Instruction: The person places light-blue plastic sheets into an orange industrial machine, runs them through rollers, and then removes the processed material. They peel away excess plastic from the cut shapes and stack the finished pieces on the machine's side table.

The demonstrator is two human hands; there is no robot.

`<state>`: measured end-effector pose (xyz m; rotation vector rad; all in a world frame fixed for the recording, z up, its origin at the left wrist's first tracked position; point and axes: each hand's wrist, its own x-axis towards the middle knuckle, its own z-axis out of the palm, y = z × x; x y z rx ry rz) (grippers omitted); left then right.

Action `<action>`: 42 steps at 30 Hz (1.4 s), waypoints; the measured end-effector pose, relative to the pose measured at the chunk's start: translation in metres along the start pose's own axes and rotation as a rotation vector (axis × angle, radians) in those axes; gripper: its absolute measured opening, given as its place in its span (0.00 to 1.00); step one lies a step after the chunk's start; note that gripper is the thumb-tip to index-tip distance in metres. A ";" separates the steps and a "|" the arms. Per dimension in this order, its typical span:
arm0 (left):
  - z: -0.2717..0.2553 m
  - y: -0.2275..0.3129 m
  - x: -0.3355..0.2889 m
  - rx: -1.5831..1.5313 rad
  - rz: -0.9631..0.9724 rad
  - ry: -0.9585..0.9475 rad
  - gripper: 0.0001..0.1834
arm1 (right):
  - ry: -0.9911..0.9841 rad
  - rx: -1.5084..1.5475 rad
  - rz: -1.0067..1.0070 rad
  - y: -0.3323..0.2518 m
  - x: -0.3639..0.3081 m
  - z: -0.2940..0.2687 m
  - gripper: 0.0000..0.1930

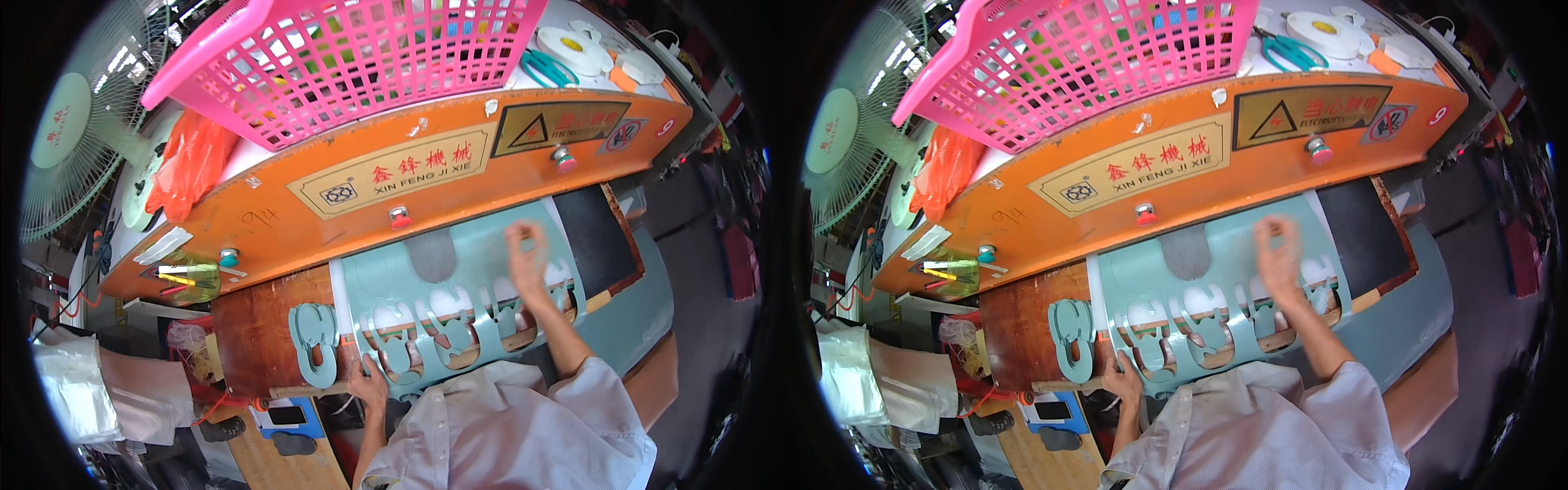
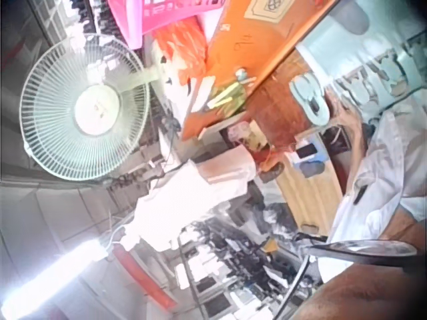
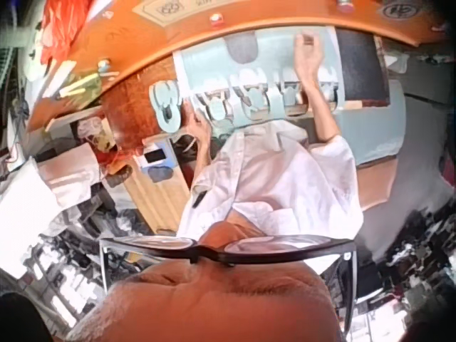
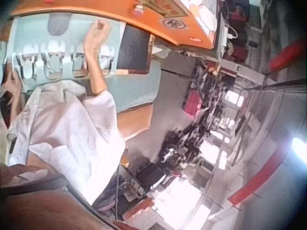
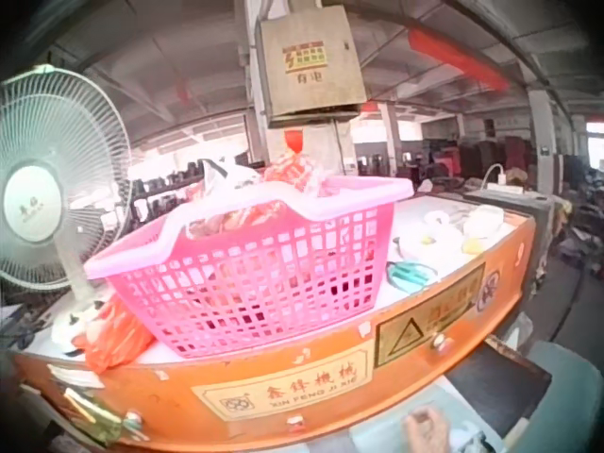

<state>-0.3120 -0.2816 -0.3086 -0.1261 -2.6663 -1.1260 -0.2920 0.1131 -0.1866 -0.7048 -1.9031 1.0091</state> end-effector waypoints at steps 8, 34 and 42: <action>0.035 0.045 0.087 -0.105 -0.057 -0.049 0.25 | -0.087 -0.195 -0.297 -0.011 0.110 -0.065 0.07; 0.020 0.055 0.065 -0.140 -0.048 -0.085 0.26 | -0.314 -0.315 -0.190 0.046 -0.108 -0.062 0.08; -0.013 0.048 -0.033 0.038 0.209 0.096 0.31 | -0.445 -0.220 -0.074 0.019 -0.186 -0.092 0.05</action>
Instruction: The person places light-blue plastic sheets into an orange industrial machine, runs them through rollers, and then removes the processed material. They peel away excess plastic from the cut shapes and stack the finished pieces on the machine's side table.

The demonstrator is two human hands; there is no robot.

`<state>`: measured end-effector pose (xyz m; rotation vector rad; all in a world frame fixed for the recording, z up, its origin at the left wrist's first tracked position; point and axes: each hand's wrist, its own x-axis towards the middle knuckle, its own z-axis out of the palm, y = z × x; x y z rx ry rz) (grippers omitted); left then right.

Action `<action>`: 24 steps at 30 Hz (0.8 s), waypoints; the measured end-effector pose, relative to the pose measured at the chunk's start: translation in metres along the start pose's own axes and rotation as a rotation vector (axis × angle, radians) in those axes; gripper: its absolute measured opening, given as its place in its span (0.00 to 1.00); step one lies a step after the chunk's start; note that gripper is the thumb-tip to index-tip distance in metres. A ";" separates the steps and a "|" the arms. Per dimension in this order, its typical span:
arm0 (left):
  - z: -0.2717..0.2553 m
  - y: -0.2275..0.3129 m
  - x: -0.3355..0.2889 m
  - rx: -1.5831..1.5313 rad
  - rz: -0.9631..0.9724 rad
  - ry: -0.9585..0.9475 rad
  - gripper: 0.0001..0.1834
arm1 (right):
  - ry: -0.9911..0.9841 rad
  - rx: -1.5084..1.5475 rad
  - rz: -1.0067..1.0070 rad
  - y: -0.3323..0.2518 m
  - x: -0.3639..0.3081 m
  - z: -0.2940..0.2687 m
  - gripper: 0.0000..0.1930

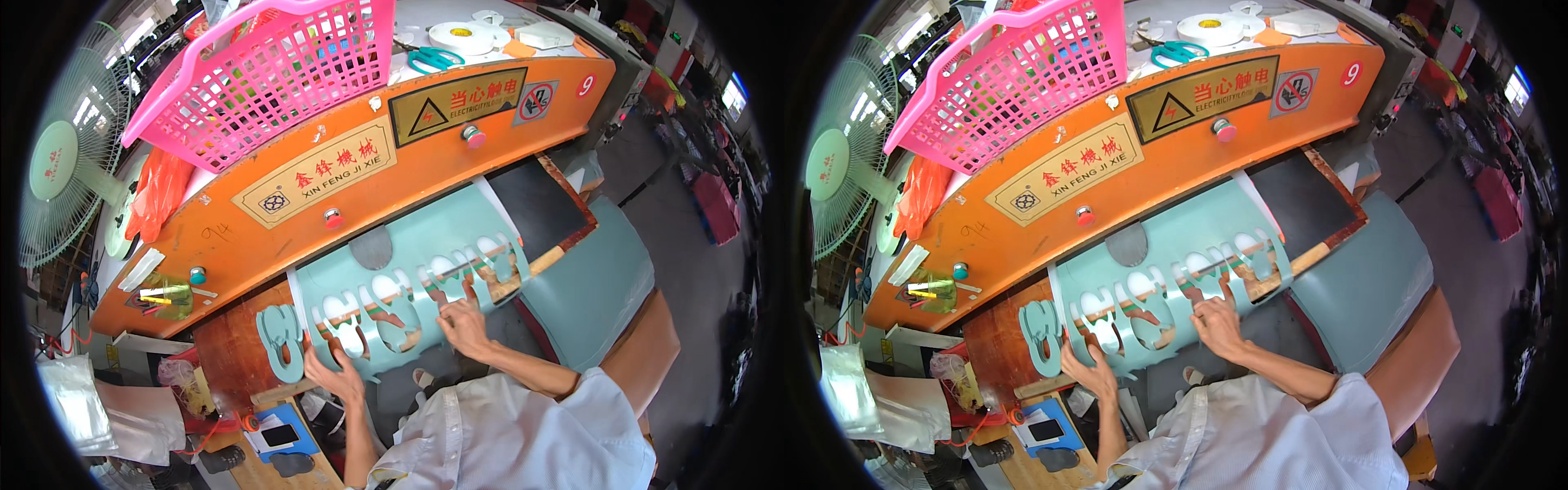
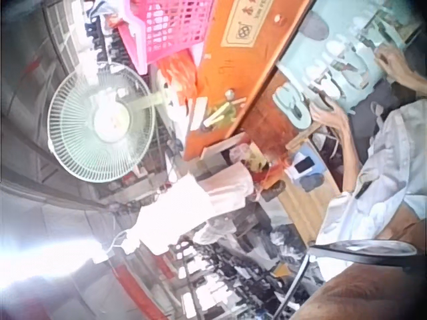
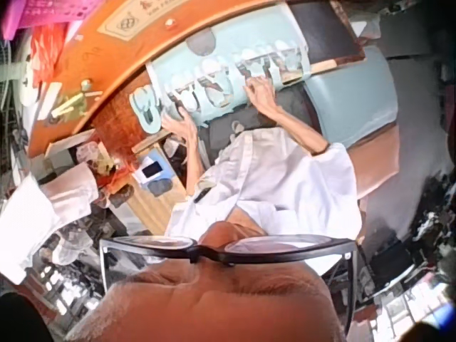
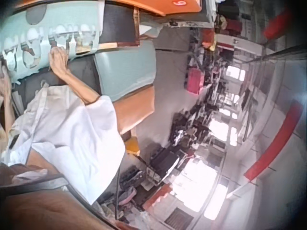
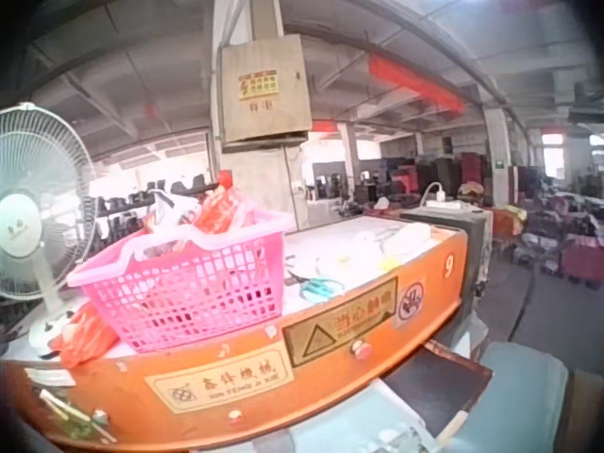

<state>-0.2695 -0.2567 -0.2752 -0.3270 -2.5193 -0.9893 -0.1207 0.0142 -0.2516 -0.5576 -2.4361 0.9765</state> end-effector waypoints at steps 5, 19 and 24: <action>-0.004 0.038 -0.054 -0.167 -0.289 -0.441 0.22 | 0.123 -0.017 -0.028 -0.020 0.060 -0.002 0.25; 0.033 -0.015 -0.151 -0.150 -0.308 -0.516 0.14 | -0.025 0.733 0.289 0.039 0.082 0.020 0.33; 0.036 -0.018 -0.142 -0.092 -0.197 -0.488 0.13 | 0.025 -0.013 0.033 0.056 0.076 -0.005 0.30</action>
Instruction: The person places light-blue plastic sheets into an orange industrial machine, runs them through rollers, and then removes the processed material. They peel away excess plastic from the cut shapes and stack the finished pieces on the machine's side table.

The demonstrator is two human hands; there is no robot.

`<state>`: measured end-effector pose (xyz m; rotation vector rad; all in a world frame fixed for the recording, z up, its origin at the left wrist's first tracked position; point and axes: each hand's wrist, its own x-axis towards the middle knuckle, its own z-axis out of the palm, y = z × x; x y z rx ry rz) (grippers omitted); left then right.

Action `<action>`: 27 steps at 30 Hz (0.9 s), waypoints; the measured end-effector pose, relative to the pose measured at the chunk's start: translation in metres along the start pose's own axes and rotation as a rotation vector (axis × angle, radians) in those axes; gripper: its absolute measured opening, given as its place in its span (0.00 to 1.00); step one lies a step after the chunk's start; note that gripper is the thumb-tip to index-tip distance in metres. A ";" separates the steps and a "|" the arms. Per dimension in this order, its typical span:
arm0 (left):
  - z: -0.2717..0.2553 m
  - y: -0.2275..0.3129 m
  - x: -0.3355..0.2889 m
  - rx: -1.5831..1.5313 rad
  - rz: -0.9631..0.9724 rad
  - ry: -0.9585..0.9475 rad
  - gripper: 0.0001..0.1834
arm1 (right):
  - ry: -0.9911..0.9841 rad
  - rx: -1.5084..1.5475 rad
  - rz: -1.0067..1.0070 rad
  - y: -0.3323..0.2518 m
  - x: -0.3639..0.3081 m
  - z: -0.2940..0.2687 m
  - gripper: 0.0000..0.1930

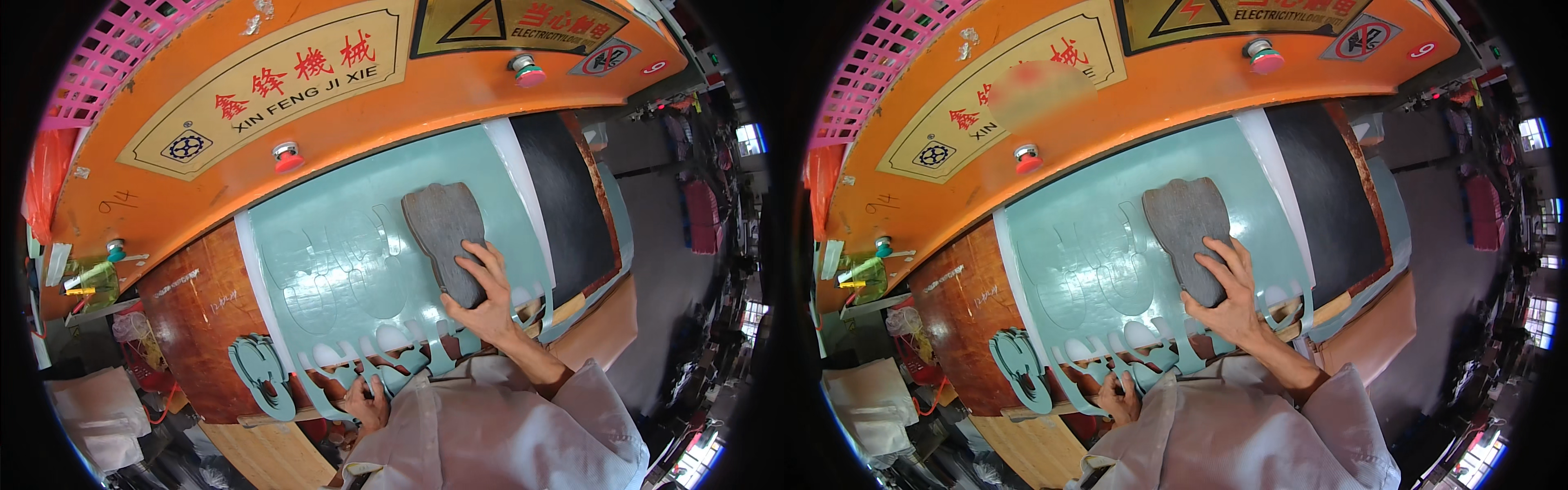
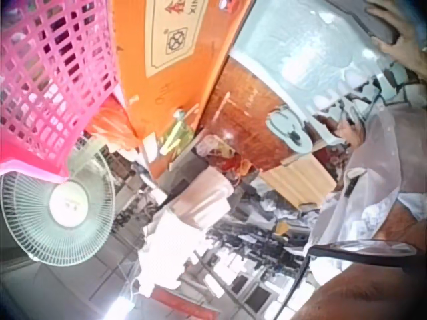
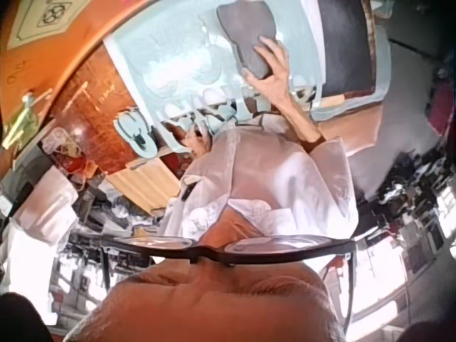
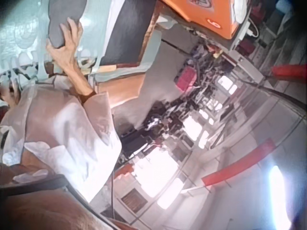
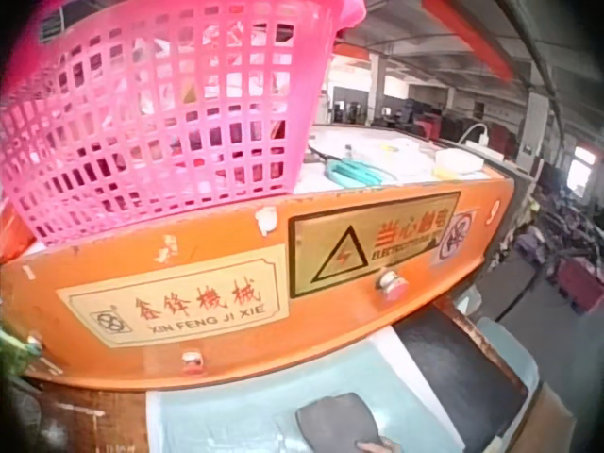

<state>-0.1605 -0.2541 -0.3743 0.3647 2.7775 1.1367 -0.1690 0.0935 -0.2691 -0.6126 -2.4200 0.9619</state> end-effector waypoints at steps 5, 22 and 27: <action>-0.018 0.038 0.001 -0.065 -0.144 -0.054 0.13 | -0.002 -0.152 -0.061 0.006 -0.006 0.017 0.30; 0.003 0.113 0.148 0.093 0.087 0.330 0.18 | 0.409 0.213 -0.119 -0.007 0.184 -0.140 0.08; -0.001 0.140 0.208 0.070 0.051 0.246 0.22 | 0.246 0.219 -0.142 0.003 0.211 -0.174 0.09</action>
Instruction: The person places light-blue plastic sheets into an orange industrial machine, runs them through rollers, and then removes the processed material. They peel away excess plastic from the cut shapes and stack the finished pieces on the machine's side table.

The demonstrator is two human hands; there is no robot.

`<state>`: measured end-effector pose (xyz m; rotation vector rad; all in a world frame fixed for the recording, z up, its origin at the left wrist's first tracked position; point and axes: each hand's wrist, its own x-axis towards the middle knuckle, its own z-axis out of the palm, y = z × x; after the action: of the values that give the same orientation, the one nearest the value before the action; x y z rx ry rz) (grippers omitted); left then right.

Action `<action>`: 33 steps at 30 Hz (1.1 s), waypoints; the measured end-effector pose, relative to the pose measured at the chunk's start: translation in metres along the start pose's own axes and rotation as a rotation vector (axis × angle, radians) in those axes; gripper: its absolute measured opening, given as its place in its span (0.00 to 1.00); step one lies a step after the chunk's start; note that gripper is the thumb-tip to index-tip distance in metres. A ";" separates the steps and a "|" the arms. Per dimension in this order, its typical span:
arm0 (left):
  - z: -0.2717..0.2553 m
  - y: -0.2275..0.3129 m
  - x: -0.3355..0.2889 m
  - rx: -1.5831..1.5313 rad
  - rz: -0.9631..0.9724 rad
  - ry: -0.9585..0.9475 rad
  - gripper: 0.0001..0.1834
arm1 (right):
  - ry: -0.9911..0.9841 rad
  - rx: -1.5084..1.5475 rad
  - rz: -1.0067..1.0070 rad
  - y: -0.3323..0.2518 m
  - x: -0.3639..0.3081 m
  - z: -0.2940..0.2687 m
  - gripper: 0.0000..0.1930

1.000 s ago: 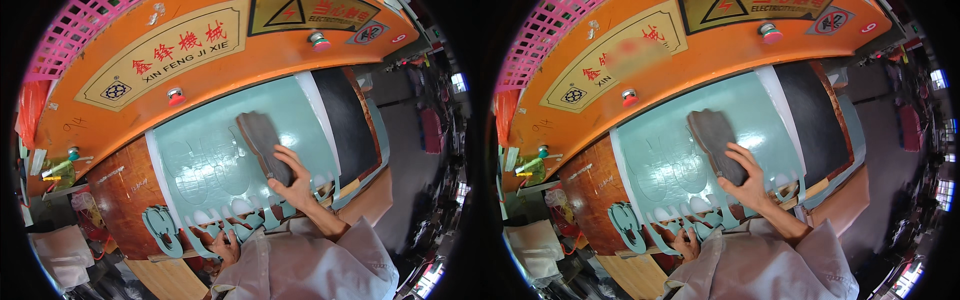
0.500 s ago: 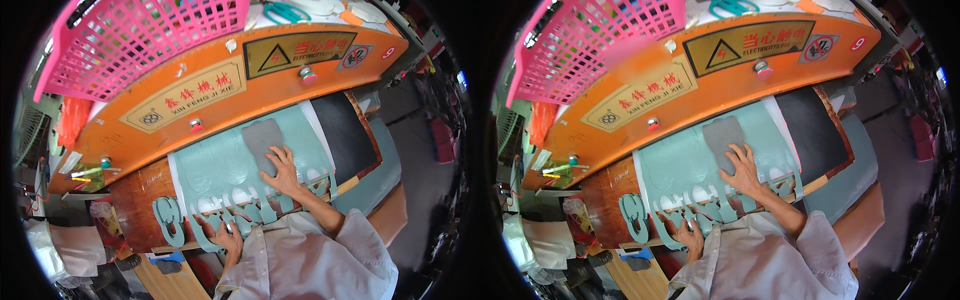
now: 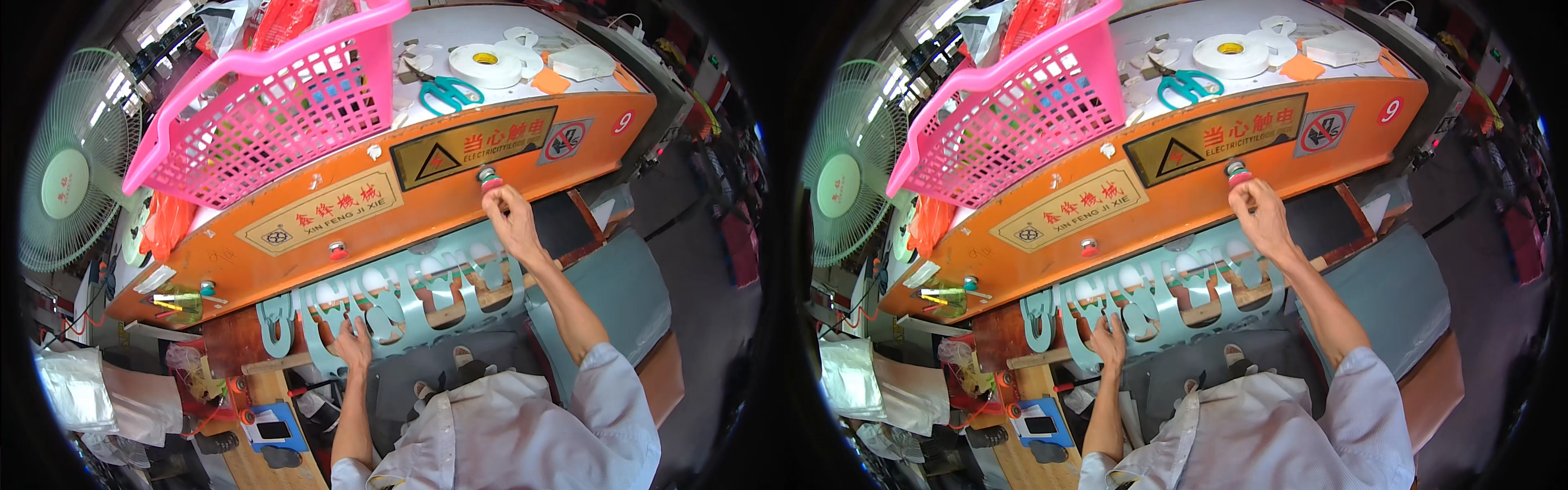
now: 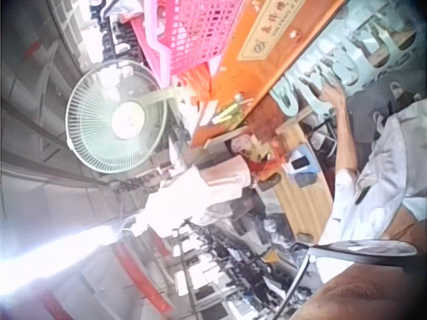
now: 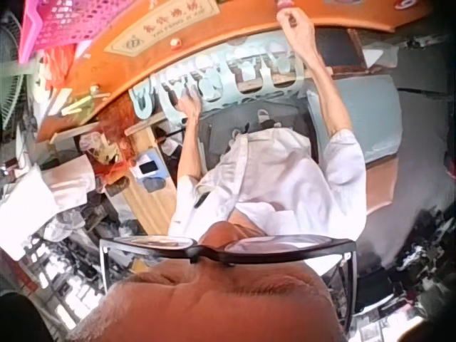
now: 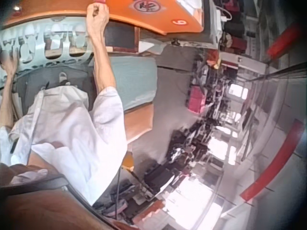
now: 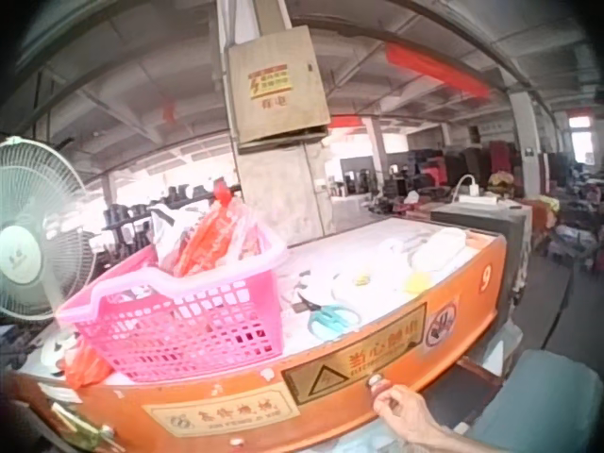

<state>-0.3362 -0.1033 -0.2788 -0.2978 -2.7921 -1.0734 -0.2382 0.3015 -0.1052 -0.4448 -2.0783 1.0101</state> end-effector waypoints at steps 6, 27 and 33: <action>0.017 0.047 0.047 0.013 -0.069 0.054 0.27 | 0.057 -0.340 0.047 0.057 -0.056 -0.040 0.09; -0.020 0.002 -0.022 -0.121 -0.066 -0.022 0.26 | -0.007 -0.450 0.308 0.099 -0.183 -0.033 0.15; -0.031 -0.036 -0.085 -0.103 -0.086 -0.081 0.23 | 0.032 -0.401 0.642 0.072 -0.219 -0.042 0.18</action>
<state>-0.2607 -0.1619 -0.2956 -0.2391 -2.8487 -1.2549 -0.0667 0.2394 -0.2517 -1.3870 -2.1519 0.9061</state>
